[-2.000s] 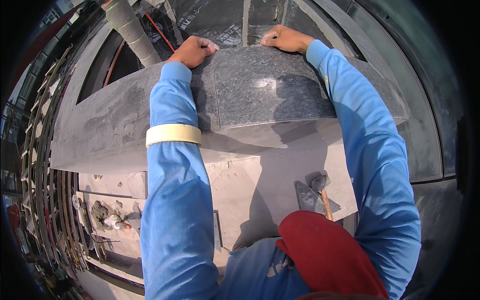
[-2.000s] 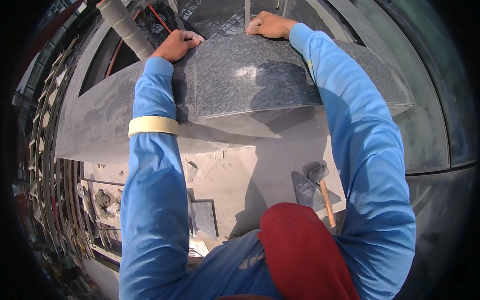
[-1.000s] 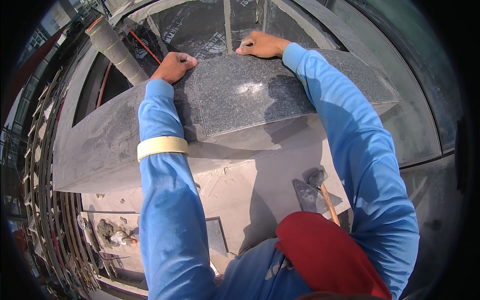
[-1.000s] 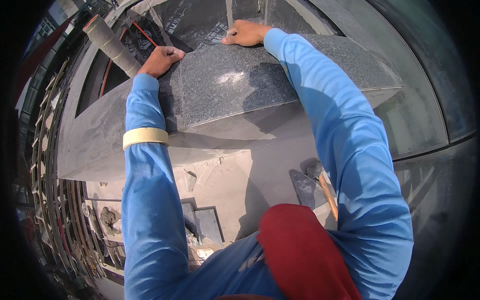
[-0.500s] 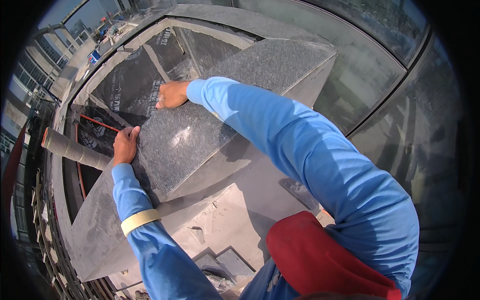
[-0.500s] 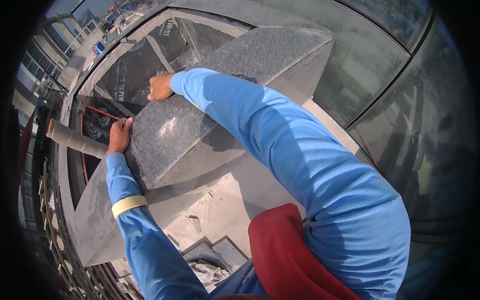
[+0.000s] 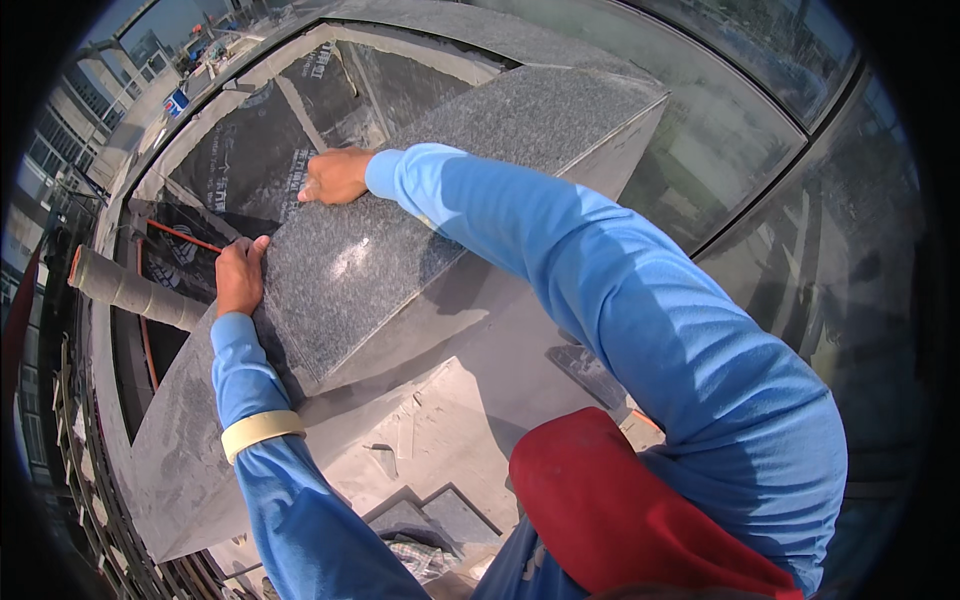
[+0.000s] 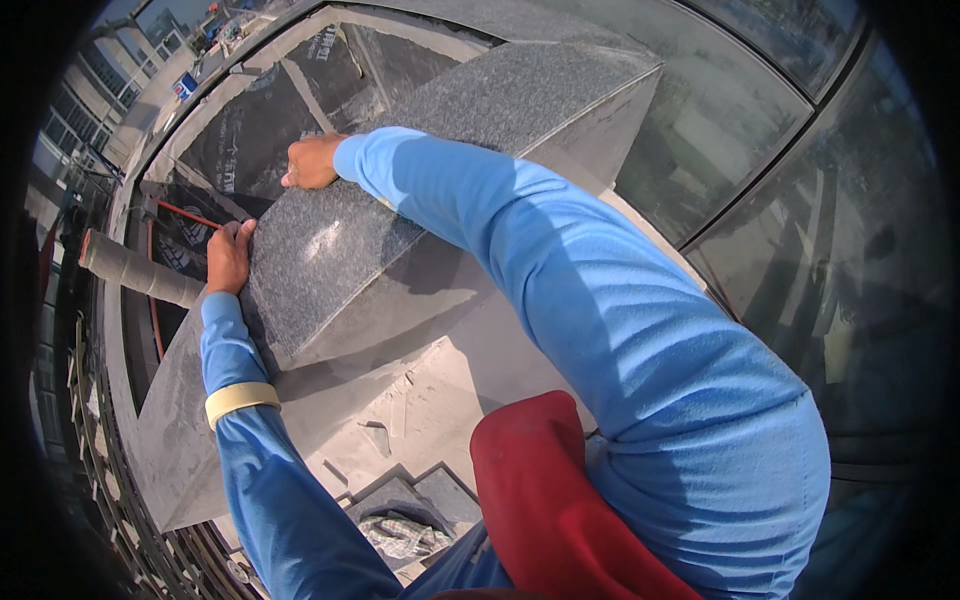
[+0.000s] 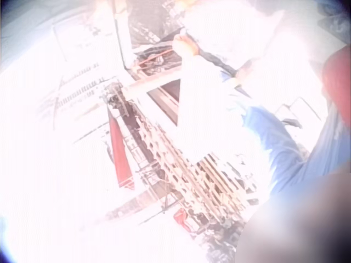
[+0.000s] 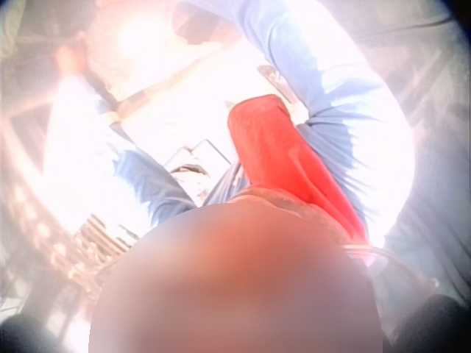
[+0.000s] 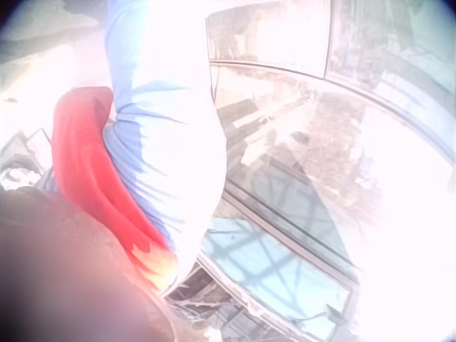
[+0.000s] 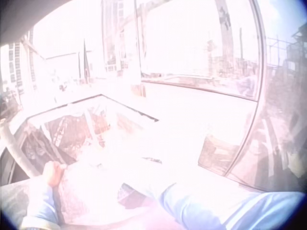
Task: The person secures a large curved stone tile onto a roof using a rubber mallet, then applies sealant to smaller triangular tiles with a trowel. The person positions the tile, taps it into place, and spreads sealant on the smaller pieces.
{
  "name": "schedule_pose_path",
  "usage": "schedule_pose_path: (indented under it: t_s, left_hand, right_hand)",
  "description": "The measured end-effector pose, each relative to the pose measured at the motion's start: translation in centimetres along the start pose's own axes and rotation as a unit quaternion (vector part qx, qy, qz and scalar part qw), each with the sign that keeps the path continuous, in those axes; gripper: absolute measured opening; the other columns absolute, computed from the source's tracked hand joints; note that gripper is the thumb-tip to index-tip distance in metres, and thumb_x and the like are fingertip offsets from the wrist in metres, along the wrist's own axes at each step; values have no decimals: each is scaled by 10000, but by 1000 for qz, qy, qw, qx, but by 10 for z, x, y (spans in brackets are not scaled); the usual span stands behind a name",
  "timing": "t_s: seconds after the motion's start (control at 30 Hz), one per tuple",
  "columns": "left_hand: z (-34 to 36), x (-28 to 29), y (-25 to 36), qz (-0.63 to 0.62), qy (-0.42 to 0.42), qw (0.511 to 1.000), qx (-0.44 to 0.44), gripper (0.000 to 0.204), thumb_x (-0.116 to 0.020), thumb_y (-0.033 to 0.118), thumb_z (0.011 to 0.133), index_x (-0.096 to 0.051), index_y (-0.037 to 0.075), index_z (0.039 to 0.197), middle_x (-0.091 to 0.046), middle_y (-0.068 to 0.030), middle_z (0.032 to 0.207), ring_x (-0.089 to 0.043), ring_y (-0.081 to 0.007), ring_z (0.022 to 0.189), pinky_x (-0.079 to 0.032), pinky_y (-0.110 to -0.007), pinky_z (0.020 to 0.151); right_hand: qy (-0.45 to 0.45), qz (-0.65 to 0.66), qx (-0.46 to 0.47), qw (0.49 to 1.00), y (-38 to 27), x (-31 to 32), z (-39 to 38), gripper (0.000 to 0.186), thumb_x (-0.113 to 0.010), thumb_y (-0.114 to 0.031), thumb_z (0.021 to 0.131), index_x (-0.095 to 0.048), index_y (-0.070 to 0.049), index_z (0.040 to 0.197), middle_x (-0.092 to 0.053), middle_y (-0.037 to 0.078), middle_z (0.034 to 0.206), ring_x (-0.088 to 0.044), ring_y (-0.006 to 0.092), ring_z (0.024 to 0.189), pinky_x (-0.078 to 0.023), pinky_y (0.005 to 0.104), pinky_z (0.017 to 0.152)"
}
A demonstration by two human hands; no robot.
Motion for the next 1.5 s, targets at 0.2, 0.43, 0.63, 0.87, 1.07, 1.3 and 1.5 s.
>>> schedule_pose_path:
  t_s: [0.2, 0.43, 0.63, 0.87, 1.07, 1.3, 1.5]
  left_hand:
    - [1, 1, -2, -6, -20, 1000, 21, 456, -675, 341, 979, -608, -73, 801, -606, -312, 798, -597, -517, 814, -466, -492, 693]
    - [1, 1, 4, 49, -14, 998, 41, 471, -653, 383, 987, -633, -61, 831, -644, -298, 838, -634, -500, 871, -482, -505, 751]
    - [3, -4, 4, 51, 2, 999, 8, 466, -660, 366, 982, -626, -63, 804, -629, -299, 817, -614, -505, 824, -466, -514, 727]
    - [3, -4, 0, 13, -2, 1000, -11, 453, -669, 320, 985, -607, -82, 787, -607, -309, 794, -600, -516, 795, -459, -504, 680]
    - [4, -3, 2, 27, -5, 1000, -6, 478, -664, 349, 989, -601, -79, 786, -616, -309, 802, -608, -519, 807, -469, -500, 689]
    - [4, -2, 5, 44, -68, 995, 65, 543, -579, 499, 1012, -658, -33, 936, -669, -295, 915, -646, -498, 922, -485, -512, 813]
    - [5, -6, 8, 53, -57, 997, 27, 465, -568, 398, 1043, -649, -45, 927, -636, -317, 893, -615, -524, 881, -483, -493, 745]
  right_hand:
    - [-24, -12, -19, 999, -2, 3, 2, 521, -592, -492, 995, -705, -68, 1276, -639, 224, 1352, -576, 413, 1290, -444, 504, 1084]
    - [-5, -48, -21, 999, -4, 0, -6, 649, -573, -611, 964, -710, -50, 1261, -675, 241, 1272, -616, 428, 1224, -472, 507, 1048]
    - [6, -41, -9, 999, -3, -2, -5, 661, -576, -630, 951, -727, -40, 1208, -679, 234, 1264, -624, 425, 1210, -478, 505, 1038]
    - [11, -41, 16, 999, 1, -5, 3, 591, -574, -595, 967, -779, -45, 1031, -732, 233, 1073, -680, 421, 1072, -504, 511, 966]
    - [0, -45, 12, 999, -2, -2, -2, 569, -568, -577, 977, -784, -53, 1027, -737, 224, 1061, -680, 414, 1075, -504, 511, 967]
    - [4, -55, 11, 998, -7, 0, -12, 562, -533, -564, 996, -756, -75, 1158, -715, 201, 1199, -652, 395, 1170, -489, 506, 1015]
    - [5, -45, 20, 999, -2, 1, -18, 533, -526, -534, 1002, -732, -99, 1231, -708, 190, 1231, -642, 388, 1196, -486, 501, 1021]
Point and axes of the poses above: each hand's wrist, its own z-axis towards the middle knuckle, its own x-axis out of the back of the hand, y = z × x, the point moved 2 cm from there along z, towards the middle knuckle
